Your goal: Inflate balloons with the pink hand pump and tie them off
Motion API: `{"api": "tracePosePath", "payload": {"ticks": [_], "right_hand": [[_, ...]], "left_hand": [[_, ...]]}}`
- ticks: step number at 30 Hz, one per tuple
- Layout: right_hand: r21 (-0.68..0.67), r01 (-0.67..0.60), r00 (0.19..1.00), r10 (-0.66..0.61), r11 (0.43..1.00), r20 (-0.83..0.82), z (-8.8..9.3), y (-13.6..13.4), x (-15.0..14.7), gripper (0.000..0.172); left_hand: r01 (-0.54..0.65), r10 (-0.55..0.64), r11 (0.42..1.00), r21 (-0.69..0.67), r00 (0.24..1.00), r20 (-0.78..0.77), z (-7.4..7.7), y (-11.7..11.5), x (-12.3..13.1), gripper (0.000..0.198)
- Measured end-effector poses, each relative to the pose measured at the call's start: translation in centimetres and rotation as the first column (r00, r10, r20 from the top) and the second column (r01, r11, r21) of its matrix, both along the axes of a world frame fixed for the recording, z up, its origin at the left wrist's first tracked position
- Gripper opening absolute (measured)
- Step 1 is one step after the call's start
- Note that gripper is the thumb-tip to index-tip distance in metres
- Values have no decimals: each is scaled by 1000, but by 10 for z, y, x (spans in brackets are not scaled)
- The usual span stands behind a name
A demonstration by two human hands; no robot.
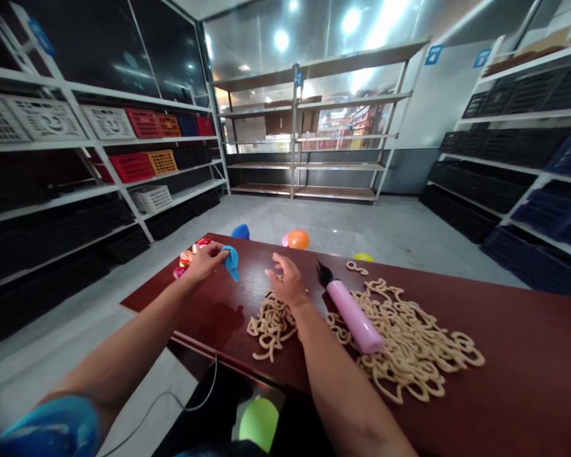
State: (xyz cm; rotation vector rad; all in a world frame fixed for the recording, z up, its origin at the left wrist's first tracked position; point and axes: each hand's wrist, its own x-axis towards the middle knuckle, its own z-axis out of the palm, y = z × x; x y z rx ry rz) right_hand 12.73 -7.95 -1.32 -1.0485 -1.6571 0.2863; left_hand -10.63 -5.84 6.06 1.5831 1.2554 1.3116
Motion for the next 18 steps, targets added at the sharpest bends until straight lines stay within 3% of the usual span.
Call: {"api": "tracePosePath", "payload": {"ticks": [3,6,8,11,14,16,18], "right_hand": [[-134,-98,981,73,986,-182,1,0,-1,52],[-234,-215,913,110,948,-394,-2,6,2,51],[-264,-261,857,97,929,-506,-4,11,5,39],[-294,-208,804,-9,933,-595,-7,18,10,28],[-316,-143,793,-83,938,-604,-8,21,13,26],[-312,-115,811,-93,943,-578,-9,21,14,25],[-309,-82,847,-96,947,-522,-9,20,15,24]], "left_hand": [[214,-210,976,32,974,-90,-8,4,40,24],[338,-336,941,17,939,-76,-15,11,72,25],[377,-376,926,-15,926,34,-19,16,89,29],[437,-372,887,-150,868,328,-30,24,109,40],[578,-373,758,-302,764,527,-49,29,120,52],[651,-402,696,-303,703,587,-64,31,123,58],[700,-449,670,-248,648,615,-76,31,124,56]]}}
